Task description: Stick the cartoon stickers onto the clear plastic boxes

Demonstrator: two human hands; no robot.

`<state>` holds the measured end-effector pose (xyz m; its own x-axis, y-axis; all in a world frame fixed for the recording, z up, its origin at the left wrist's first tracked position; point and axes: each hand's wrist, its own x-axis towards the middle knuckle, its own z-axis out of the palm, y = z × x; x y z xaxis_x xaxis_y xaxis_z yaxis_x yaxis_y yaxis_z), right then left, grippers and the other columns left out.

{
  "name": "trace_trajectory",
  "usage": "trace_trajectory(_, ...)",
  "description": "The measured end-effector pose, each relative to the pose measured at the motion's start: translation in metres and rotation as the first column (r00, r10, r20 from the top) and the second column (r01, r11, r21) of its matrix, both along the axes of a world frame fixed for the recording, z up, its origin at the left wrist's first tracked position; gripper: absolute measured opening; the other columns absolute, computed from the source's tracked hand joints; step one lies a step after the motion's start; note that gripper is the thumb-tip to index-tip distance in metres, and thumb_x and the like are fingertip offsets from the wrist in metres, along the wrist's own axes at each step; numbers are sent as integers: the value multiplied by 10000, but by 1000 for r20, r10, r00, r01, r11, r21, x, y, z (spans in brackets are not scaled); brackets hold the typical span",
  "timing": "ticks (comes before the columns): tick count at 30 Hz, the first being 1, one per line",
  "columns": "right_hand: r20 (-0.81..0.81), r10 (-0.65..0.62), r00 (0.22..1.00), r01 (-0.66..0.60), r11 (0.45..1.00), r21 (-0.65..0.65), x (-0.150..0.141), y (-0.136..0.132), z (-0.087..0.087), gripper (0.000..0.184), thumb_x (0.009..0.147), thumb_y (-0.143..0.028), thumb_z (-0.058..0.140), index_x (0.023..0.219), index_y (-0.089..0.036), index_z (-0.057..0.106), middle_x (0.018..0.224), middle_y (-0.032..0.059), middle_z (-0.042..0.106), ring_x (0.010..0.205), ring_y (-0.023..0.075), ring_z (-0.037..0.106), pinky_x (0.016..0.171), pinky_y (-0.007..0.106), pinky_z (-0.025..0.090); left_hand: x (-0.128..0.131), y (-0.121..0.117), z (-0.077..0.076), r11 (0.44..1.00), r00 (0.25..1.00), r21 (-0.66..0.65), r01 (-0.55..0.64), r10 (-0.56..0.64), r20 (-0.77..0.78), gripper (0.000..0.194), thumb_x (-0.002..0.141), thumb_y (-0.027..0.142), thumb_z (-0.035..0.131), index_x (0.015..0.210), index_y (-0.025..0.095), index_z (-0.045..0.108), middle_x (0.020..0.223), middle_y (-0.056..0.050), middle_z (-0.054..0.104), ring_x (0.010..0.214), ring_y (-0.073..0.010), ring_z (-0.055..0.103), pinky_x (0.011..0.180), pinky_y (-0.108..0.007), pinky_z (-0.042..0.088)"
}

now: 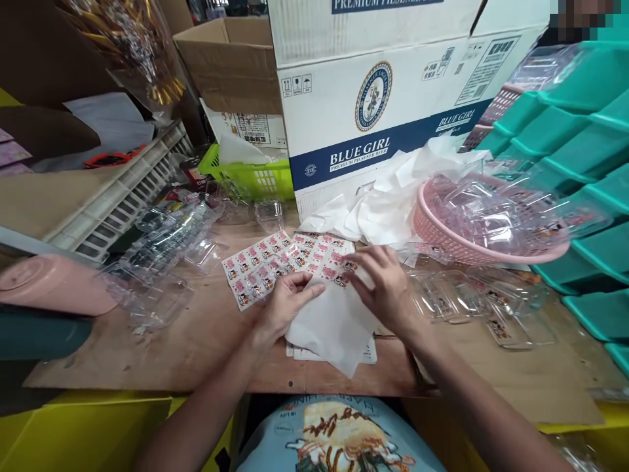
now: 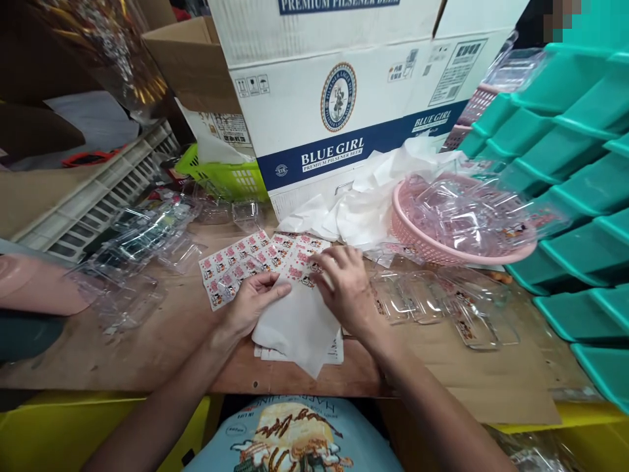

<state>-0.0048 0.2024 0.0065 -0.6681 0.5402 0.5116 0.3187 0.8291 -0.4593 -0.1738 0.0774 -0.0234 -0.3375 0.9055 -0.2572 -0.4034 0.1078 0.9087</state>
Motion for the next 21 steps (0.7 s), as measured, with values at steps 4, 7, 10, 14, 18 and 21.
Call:
trace_trajectory(4, 71, -26, 997, 0, 940, 341, -9, -26, 6, 137, 940, -209, 593, 1023, -255, 692, 1114, 93, 681, 1092, 306, 537, 1010, 604, 314, 3, -1, -2, 996, 982, 82, 47, -31, -186, 205, 764, 318, 788, 813, 152, 676, 768, 20, 632, 702, -98, 567, 650, -205, 445)
trace_trajectory(7, 80, 17, 997, -38, 959, 280, -13, -30, 6, 120, 947, -241, 605, 1003, -242, 712, 972, 70, 709, 949, 258, 567, 928, 521, 376, 4, -2, 2, 985, 927, 135, 111, -53, -371, 149, 860, 307, 691, 854, 158, 680, 826, 1, 605, 799, -122, 557, 729, -227, 445)
trace_trajectory(10, 65, 106, 992, -113, 988, 108, -14, -29, 2, 145, 938, -295, 637, 1011, -216, 734, 893, 69, 724, 854, 225, 577, 789, 416, 420, 3, -5, 7, 973, 843, 170, 157, -43, -536, 208, 939, 273, 571, 773, 161, 629, 821, -7, 560, 833, -131, 539, 770, -237, 434)
trace_trajectory(14, -39, 153, 987, -155, 987, -36, -16, -30, -6, 140, 925, -287, 658, 959, -193, 755, 865, 77, 740, 811, 209, 590, 762, 381, 457, 3, -8, 8, 966, 745, 171, 193, -31, -667, 210, 973, 241, 495, 811, 172, 610, 856, -22, 559, 851, -142, 540, 797, -255, 433)
trace_trajectory(18, -163, 168, 972, -201, 955, -216, -17, -27, -13, 142, 920, -240, 641, 839, -197, 750, 797, 58, 733, 752, 193, 606, 715, 346, 478, 5, -10, 2, 967, 693, 139, 215, -51, -719, 221, 979, 259, 482, 822, 173, 612, 853, -34, 576, 844, -153, 543, 803, -272, 439)
trace_trajectory(21, -287, 8, 958, -128, 906, -403, -14, -13, -17, 170, 911, -274, 643, 787, -194, 727, 750, 45, 721, 692, 185, 630, 655, 324, 487, 6, -12, -6, 978, 718, 125, 165, -32, -695, 218, 956, 283, 524, 807, 168, 634, 824, -32, 586, 799, -149, 542, 769, -266, 449)
